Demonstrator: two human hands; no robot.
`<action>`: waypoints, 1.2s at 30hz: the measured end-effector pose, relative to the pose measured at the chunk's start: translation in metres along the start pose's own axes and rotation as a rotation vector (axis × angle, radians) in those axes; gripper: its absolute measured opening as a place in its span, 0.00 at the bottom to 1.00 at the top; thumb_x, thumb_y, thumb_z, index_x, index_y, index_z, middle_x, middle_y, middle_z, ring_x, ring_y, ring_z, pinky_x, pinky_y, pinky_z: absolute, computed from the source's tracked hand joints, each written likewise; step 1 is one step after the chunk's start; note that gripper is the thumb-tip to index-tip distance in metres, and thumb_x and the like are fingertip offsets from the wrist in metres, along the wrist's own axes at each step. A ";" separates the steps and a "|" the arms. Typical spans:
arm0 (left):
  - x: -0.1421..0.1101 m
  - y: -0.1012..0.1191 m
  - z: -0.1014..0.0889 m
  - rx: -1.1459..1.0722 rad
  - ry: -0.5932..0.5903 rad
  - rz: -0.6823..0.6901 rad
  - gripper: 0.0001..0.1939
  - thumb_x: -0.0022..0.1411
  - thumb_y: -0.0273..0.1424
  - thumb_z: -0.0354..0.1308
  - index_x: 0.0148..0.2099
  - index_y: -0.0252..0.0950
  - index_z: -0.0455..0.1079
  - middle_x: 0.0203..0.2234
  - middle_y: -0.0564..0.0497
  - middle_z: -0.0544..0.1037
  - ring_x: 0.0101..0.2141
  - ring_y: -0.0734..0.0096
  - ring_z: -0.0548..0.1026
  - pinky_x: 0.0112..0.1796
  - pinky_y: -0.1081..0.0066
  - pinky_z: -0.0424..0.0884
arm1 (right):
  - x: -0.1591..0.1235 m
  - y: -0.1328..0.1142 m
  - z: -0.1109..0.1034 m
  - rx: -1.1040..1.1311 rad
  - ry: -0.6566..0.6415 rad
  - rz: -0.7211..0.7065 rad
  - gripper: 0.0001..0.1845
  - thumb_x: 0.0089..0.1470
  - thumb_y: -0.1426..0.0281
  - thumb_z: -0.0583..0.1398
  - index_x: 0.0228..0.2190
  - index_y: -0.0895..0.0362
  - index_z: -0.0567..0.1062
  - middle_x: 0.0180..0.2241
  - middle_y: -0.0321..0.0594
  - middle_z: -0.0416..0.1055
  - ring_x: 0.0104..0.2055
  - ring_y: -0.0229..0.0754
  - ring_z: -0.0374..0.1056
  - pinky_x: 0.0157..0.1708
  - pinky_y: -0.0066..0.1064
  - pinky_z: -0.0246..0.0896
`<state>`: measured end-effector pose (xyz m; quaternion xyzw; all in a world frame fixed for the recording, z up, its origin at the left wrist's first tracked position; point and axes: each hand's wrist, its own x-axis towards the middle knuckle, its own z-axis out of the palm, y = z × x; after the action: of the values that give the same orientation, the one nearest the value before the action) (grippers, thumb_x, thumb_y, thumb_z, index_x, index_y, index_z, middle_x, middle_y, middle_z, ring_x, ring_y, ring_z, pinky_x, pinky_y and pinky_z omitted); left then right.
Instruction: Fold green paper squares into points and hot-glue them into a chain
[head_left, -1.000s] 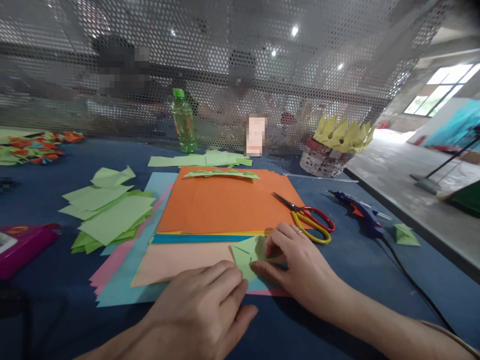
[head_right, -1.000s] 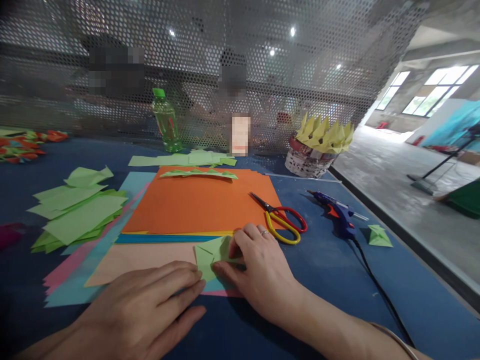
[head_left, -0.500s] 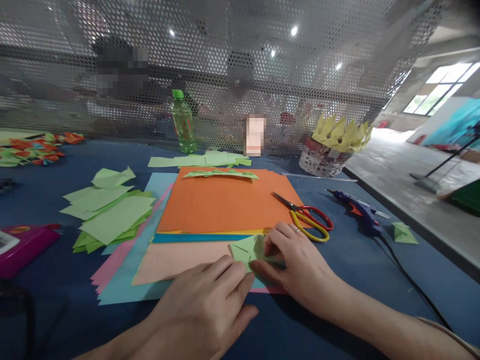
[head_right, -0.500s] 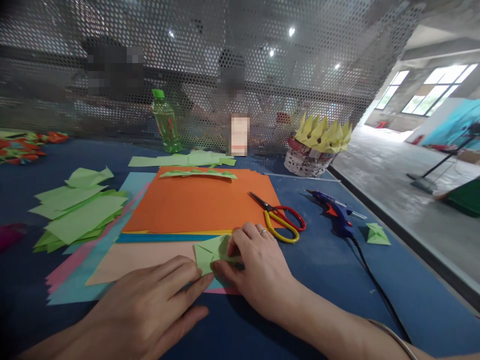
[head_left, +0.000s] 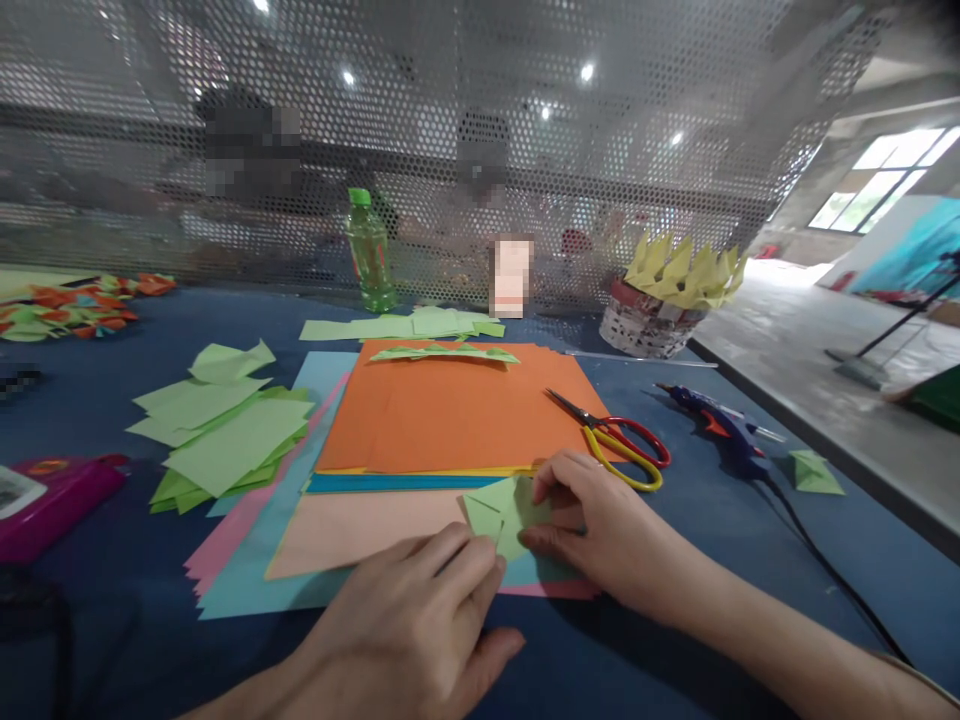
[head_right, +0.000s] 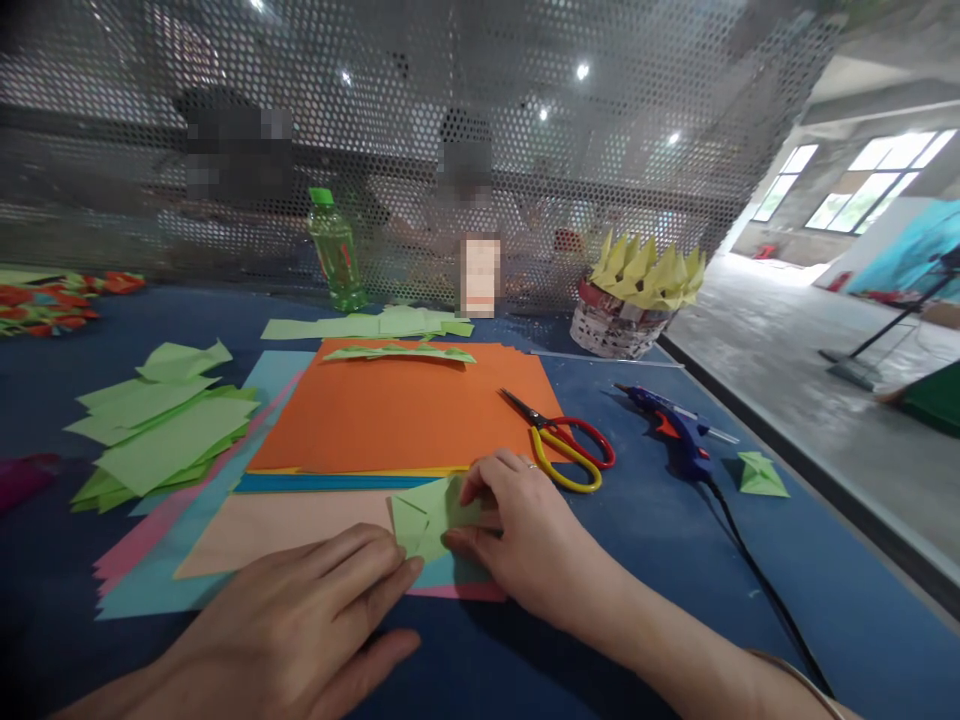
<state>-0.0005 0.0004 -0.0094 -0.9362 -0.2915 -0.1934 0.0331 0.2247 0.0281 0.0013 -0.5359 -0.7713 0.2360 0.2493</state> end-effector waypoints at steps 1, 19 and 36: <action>0.000 0.000 -0.001 -0.010 0.004 0.004 0.10 0.71 0.33 0.53 0.44 0.35 0.74 0.33 0.50 0.75 0.35 0.60 0.75 0.32 0.64 0.72 | 0.000 0.001 -0.002 0.013 -0.008 0.007 0.14 0.48 0.77 0.68 0.32 0.54 0.68 0.37 0.34 0.70 0.40 0.42 0.67 0.40 0.33 0.61; 0.001 -0.001 -0.003 -0.081 0.137 0.028 0.20 0.75 0.37 0.47 0.40 0.33 0.77 0.27 0.47 0.75 0.31 0.62 0.76 0.29 0.66 0.74 | 0.012 0.009 -0.009 0.097 -0.014 0.018 0.10 0.61 0.67 0.58 0.44 0.55 0.69 0.36 0.38 0.73 0.32 0.39 0.69 0.31 0.30 0.62; 0.009 0.003 -0.012 0.014 0.423 0.082 0.11 0.71 0.26 0.52 0.46 0.29 0.76 0.39 0.44 0.80 0.42 0.58 0.78 0.44 0.62 0.77 | -0.005 -0.005 -0.010 0.423 0.231 0.055 0.09 0.60 0.69 0.56 0.37 0.54 0.77 0.32 0.35 0.74 0.32 0.38 0.69 0.32 0.27 0.62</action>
<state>0.0034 0.0007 0.0053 -0.8854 -0.2413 -0.3822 0.1079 0.2292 0.0228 0.0110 -0.5162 -0.6562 0.3359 0.4360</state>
